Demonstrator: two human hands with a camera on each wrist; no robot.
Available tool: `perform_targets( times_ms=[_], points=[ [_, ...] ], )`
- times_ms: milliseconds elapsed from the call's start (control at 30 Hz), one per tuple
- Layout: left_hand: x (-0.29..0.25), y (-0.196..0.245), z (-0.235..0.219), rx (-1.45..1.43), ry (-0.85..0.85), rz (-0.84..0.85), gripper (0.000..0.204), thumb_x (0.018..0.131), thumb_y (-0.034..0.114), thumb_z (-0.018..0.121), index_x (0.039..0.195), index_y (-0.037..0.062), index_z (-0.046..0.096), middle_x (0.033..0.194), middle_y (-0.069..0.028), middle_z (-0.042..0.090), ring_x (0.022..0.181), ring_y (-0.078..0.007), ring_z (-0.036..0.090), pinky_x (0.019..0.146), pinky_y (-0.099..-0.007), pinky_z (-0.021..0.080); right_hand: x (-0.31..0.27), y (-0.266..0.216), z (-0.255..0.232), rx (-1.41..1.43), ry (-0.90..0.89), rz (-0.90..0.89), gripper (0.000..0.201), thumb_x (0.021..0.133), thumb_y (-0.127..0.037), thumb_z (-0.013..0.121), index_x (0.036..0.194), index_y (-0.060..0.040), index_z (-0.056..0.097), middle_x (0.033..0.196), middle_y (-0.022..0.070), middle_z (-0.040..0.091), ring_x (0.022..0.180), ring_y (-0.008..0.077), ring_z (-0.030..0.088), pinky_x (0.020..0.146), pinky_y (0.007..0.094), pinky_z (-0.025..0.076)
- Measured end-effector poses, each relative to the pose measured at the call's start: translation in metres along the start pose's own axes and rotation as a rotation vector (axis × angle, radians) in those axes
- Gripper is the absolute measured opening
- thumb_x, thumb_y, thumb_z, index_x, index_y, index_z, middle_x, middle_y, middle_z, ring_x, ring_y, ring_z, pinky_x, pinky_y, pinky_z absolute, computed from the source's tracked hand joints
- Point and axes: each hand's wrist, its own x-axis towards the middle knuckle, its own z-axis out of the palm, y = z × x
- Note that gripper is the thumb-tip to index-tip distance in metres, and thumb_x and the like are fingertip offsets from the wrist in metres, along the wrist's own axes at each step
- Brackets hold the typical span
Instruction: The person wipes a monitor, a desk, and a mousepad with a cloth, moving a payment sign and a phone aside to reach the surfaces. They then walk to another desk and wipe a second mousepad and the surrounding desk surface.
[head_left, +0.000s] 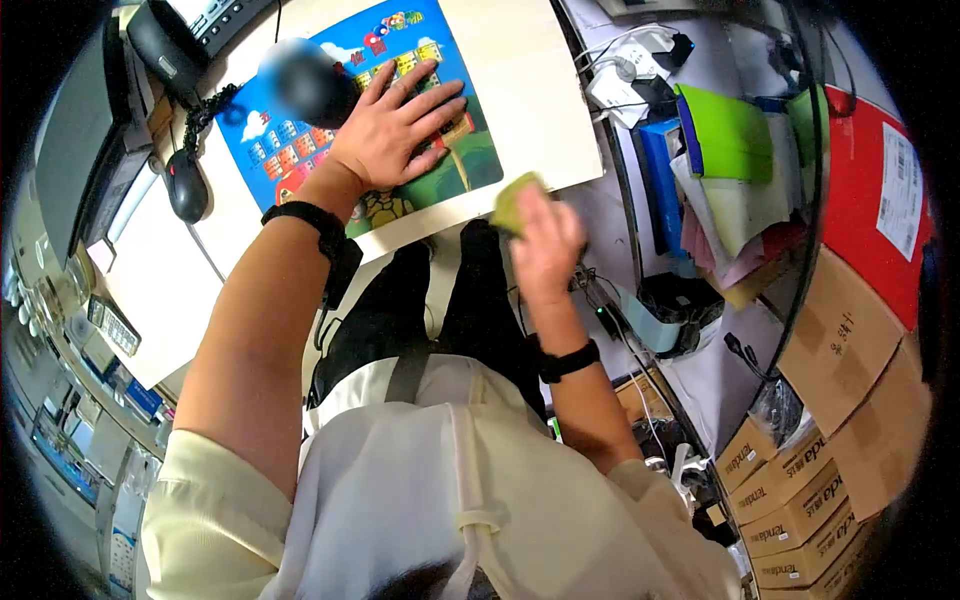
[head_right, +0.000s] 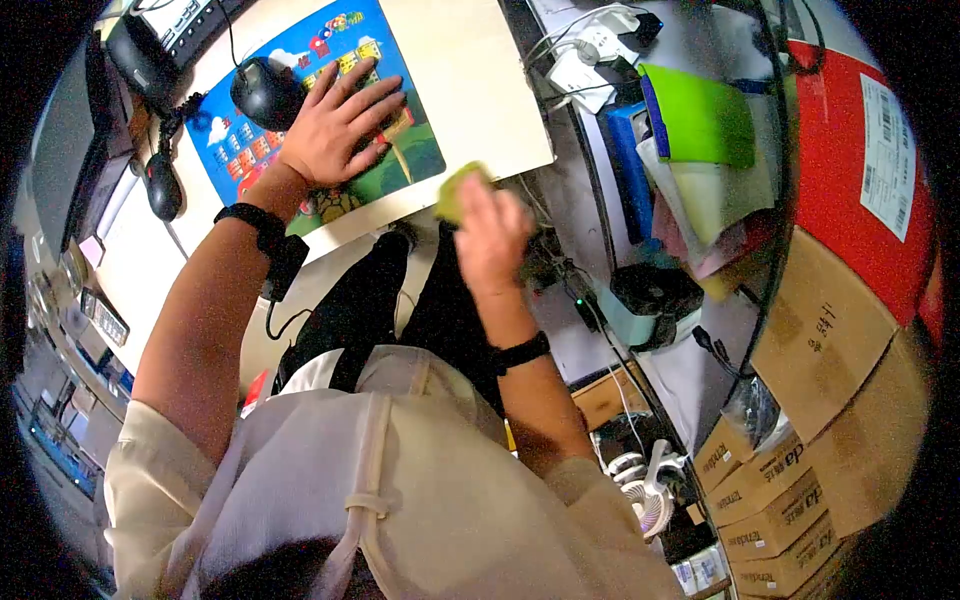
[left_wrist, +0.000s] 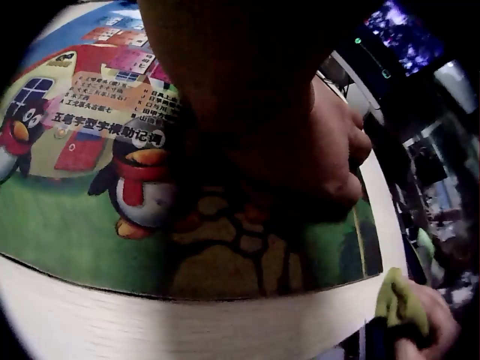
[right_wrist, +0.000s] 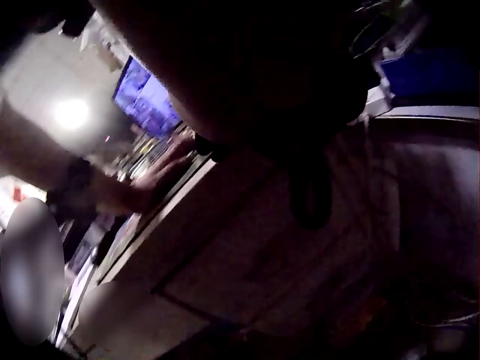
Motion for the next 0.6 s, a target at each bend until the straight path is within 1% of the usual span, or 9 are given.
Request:
perform_targets(
  times_ms=[100,200,267,300,333,400,467,533,600],
  points=[
    [-0.001,0.002,-0.001,0.003,-0.015,0.000,0.051,0.088,0.039,0.050,0.134,0.0174,0.049,0.145,-0.0030,0.042,0.139,-0.0288,0.030,0.115,-0.0528,0.014,0.003,-0.014,0.001,0.076,0.033,0.170,0.063,0.064,-0.002,0.068,0.126,-0.0043,0.057,0.131,0.0051,0.054,0.109,0.0307,0.049,0.099,0.0433,0.038],
    [0.000,0.000,0.000,0.023,0.001,0.009,0.050,0.088,0.038,0.051,0.134,0.0181,0.050,0.144,-0.0029,0.043,0.138,-0.0285,0.031,0.115,-0.0524,0.015,-0.020,-0.052,0.032,0.135,0.006,-0.070,0.055,0.061,-0.003,0.069,0.115,-0.0062,0.065,0.124,0.0064,0.060,0.099,0.0304,0.053,0.090,0.0409,0.043],
    [-0.001,0.000,0.000,0.030,0.034,0.017,0.048,0.087,0.039,0.052,0.130,0.0201,0.053,0.141,-0.0007,0.046,0.137,-0.0271,0.034,0.114,-0.0528,0.017,-0.018,-0.080,0.023,0.264,-0.045,-0.095,0.049,0.062,-0.003,0.067,0.111,-0.0063,0.066,0.122,0.0045,0.062,0.097,0.0277,0.054,0.088,0.0387,0.043],
    [-0.001,0.000,0.000,0.032,0.037,0.017,0.047,0.087,0.039,0.052,0.130,0.0200,0.054,0.141,-0.0007,0.046,0.137,-0.0269,0.034,0.114,-0.0526,0.018,-0.016,-0.075,0.025,0.256,-0.037,-0.124,0.047,0.061,-0.003,0.068,0.108,-0.0060,0.067,0.120,0.0029,0.062,0.097,0.0262,0.054,0.087,0.0372,0.042],
    [-0.001,-0.001,0.001,0.039,0.043,0.016,0.047,0.087,0.039,0.052,0.129,0.0200,0.054,0.141,-0.0008,0.046,0.137,-0.0269,0.034,0.114,-0.0526,0.018,-0.011,-0.067,0.023,0.228,-0.040,-0.178,0.038,0.069,-0.006,0.065,0.107,-0.0062,0.068,0.115,0.0023,0.064,0.093,0.0229,0.055,0.079,0.0365,0.047],
    [-0.001,-0.001,0.002,0.040,0.057,0.021,0.047,0.087,0.039,0.052,0.129,0.0200,0.054,0.140,-0.0009,0.047,0.137,-0.0269,0.034,0.114,-0.0524,0.018,-0.010,-0.035,0.022,0.226,0.049,-0.204,0.043,0.066,-0.001,0.067,0.109,-0.0068,0.067,0.116,0.0035,0.064,0.091,0.0252,0.055,0.081,0.0359,0.047],
    [-0.003,-0.001,0.000,0.035,0.005,0.012,0.051,0.088,0.036,0.051,0.136,0.0179,0.048,0.145,-0.0034,0.041,0.139,-0.0281,0.030,0.115,-0.0508,0.016,-0.001,-0.012,0.002,0.092,0.030,0.134,0.052,0.062,0.003,0.069,0.112,-0.0078,0.066,0.121,0.0037,0.063,0.094,0.0275,0.055,0.086,0.0360,0.047],
    [-0.002,-0.002,0.003,0.050,-0.001,0.015,0.052,0.088,0.036,0.051,0.136,0.0178,0.048,0.145,-0.0034,0.042,0.139,-0.0278,0.030,0.116,-0.0505,0.016,0.009,0.005,-0.002,0.062,0.126,0.117,0.060,0.058,0.004,0.071,0.117,-0.0090,0.065,0.125,0.0031,0.061,0.099,0.0280,0.054,0.091,0.0358,0.046],
    [-0.003,-0.001,0.005,0.031,0.024,0.018,0.052,0.088,0.036,0.051,0.136,0.0178,0.048,0.145,-0.0033,0.041,0.139,-0.0276,0.030,0.116,-0.0505,0.015,0.002,-0.013,0.004,0.119,0.142,0.198,0.064,0.056,0.004,0.071,0.118,-0.0104,0.065,0.124,0.0028,0.061,0.101,0.0280,0.054,0.092,0.0378,0.045]
  ],
)
